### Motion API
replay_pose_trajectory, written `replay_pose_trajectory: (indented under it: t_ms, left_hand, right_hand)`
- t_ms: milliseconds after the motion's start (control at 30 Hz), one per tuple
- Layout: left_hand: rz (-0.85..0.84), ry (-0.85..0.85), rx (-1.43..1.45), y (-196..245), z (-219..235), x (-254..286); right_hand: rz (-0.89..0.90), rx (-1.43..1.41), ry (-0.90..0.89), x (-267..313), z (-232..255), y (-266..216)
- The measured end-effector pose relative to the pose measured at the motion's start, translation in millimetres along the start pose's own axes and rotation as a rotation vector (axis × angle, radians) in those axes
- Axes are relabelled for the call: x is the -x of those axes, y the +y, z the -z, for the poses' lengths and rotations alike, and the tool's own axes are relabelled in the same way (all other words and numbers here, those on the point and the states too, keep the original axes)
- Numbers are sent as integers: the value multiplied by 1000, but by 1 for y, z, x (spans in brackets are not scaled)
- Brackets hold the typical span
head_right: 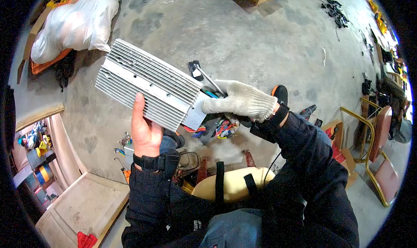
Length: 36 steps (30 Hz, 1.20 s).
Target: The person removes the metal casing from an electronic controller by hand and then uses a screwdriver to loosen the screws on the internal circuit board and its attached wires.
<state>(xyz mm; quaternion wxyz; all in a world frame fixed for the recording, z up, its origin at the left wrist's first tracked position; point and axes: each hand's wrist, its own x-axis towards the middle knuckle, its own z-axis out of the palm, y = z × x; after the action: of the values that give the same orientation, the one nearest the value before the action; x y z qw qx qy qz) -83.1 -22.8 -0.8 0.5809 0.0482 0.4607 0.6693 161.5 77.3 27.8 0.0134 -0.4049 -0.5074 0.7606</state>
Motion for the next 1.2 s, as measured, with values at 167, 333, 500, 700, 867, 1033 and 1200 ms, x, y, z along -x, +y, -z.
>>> replay_pose_trajectory:
  t_ms: [167, 333, 500, 700, 867, 1033, 1200]
  left_hand:
    - [2, -19, -32, 1, 3, 3]
    - [-29, 2, -10, 12, 8, -5]
    - [-131, 59, 18, 40, 25, -14]
    - [-233, 90, 35, 68, 44, -20]
    - [-291, 229, 142, 83, 52, -20]
    - [-275, 292, 171, 87, 50, -21]
    - [-235, 265, 232, 88, 53, -21]
  right_hand:
    - [-7, -46, -47, -8, -5, 13]
    - [-35, -69, -51, -2, -5, 2]
    - [-51, -10, -58, 2, -3, 9]
    - [-157, -31, -18, 18, 6, 20]
    - [-203, -161, 113, 19, 26, 50]
    - [-163, -150, 285, 17, 28, 49]
    - [-210, -64, 453, -2, 44, 99]
